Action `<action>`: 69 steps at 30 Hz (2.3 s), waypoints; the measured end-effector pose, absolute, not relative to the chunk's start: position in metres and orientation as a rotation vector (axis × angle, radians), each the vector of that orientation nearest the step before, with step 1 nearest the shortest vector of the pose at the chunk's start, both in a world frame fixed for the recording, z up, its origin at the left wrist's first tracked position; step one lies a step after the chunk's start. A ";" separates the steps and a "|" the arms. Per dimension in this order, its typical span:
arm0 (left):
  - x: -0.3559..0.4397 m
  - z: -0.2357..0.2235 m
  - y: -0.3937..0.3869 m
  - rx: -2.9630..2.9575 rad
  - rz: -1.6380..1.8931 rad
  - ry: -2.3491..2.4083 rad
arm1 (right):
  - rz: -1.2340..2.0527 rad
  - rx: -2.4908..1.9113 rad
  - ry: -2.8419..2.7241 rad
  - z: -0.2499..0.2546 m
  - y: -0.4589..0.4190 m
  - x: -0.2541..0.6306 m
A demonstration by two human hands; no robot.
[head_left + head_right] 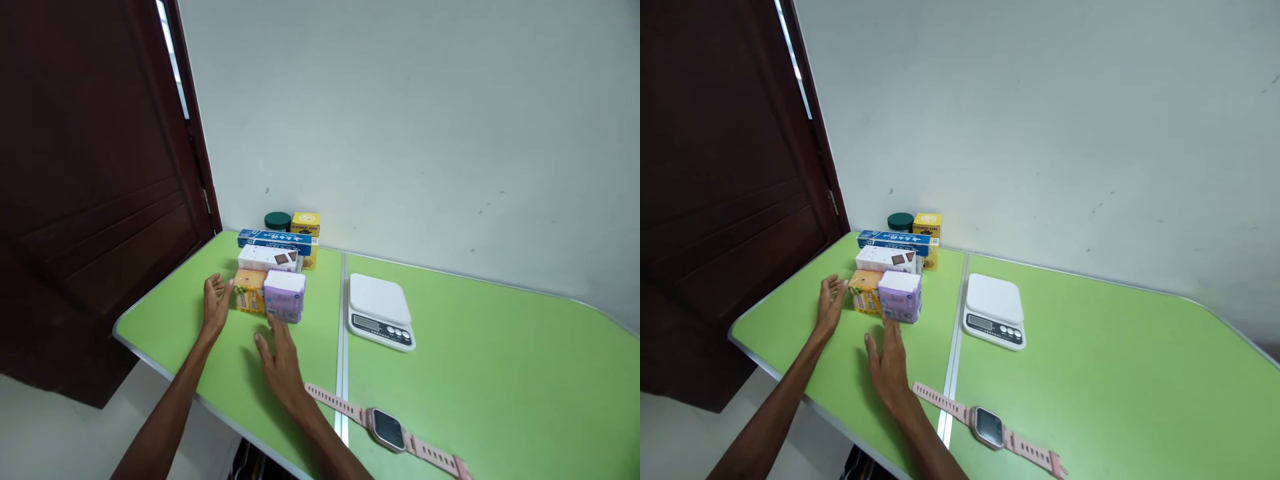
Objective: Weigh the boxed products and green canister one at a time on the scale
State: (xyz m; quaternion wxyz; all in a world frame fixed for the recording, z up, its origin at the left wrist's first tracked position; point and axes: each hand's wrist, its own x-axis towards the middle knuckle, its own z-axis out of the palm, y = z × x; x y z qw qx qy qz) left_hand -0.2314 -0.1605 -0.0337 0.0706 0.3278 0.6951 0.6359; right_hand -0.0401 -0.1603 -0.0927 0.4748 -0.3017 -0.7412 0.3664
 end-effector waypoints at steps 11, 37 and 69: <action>-0.245 -0.037 -0.155 1.183 1.452 1.659 | 0.963 -0.834 -1.837 -0.123 -0.155 -0.102; -0.108 -0.008 -0.182 1.343 1.364 1.525 | 0.589 -0.839 -1.811 -0.035 -0.127 0.079; -0.054 -0.026 0.002 1.773 1.203 1.464 | 0.633 -1.083 -1.530 -0.043 0.018 0.187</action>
